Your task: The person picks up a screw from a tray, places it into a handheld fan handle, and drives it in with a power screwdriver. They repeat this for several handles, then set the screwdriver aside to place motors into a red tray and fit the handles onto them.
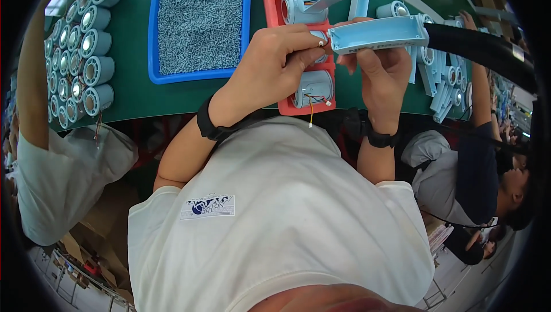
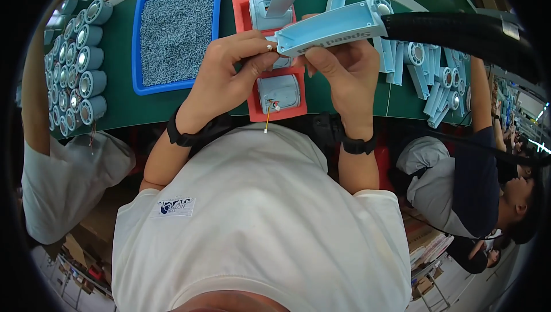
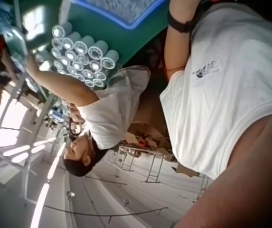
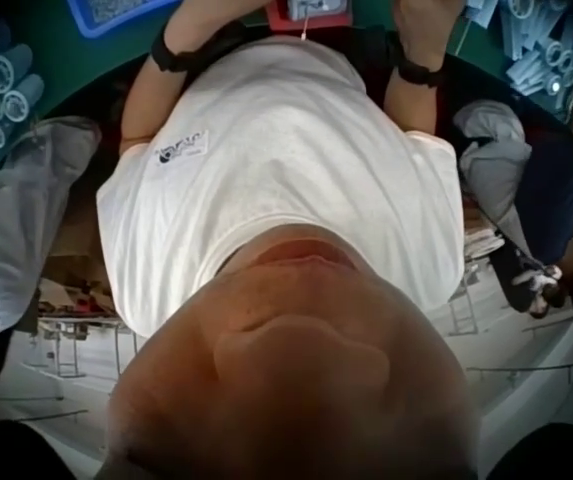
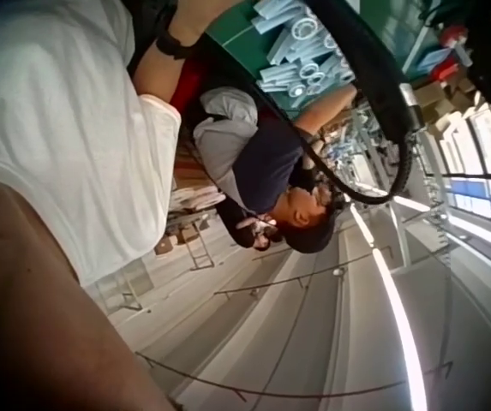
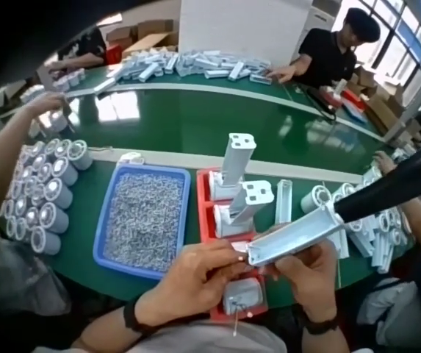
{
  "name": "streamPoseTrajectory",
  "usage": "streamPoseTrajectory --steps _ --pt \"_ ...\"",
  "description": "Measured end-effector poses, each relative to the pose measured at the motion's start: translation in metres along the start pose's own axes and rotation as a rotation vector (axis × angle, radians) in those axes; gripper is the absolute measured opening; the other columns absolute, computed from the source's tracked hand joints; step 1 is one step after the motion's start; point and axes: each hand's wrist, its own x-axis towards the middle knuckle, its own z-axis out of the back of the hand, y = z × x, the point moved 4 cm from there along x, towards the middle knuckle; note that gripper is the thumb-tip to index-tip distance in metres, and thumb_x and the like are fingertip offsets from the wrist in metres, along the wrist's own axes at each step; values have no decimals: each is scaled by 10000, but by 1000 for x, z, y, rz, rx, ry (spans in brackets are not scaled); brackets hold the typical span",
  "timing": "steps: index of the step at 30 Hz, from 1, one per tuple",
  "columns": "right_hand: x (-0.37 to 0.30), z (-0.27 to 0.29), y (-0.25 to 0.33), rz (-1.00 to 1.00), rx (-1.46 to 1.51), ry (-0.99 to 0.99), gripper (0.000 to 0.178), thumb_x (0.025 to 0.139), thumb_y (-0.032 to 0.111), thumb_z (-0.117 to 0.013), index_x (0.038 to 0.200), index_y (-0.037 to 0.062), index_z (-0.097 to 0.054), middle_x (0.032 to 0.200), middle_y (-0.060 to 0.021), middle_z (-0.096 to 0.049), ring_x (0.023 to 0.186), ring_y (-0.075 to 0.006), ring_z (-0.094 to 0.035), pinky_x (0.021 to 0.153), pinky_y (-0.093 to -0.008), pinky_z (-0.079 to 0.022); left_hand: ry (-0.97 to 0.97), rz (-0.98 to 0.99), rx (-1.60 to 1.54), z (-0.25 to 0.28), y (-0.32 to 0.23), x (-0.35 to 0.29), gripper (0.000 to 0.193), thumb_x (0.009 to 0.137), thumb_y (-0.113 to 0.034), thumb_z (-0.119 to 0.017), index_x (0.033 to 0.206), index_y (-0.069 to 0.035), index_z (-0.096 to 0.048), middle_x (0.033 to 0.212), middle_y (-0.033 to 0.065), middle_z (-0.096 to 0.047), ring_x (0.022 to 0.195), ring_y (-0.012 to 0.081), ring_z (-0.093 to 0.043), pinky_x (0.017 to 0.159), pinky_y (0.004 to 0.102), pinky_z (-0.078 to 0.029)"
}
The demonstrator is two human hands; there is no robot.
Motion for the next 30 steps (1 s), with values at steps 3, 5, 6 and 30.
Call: streamPoseTrajectory --steps 3,5,6,30 --pt "4 0 0 -5 7 52 454 876 219 -716 1187 -79 -572 1092 -204 -663 735 -177 -655 574 -248 -483 19 -20 24 1 -1 1 99 813 34 -642 906 32 -676 733 151 -588 600 292 -551 542 358 -426" --pt "6 -2 4 31 -10 130 459 876 230 -718 1186 -76 -574 1103 -203 -661 745 -171 -652 580 -244 -480 27 -31 36 1 -1 0 100 813 33 -642 907 30 -676 733 150 -587 599 290 -550 541 357 -425" --pt "7 1 4 32 -11 130 459 876 230 -718 1186 -76 -574 1103 -203 -661 745 -171 -652 580 -244 -480 38 -21 37 2 -1 0 101 813 33 -643 908 28 -677 732 150 -587 596 288 -547 539 357 -423" --pt "-33 23 6 103 -136 -232 499 903 289 -691 1225 -60 -540 702 -95 -599 453 -107 -472 429 -228 -373 56 12 -85 3 8 -4 71 839 32 -620 902 43 -652 744 143 -581 598 275 -532 543 349 -418"
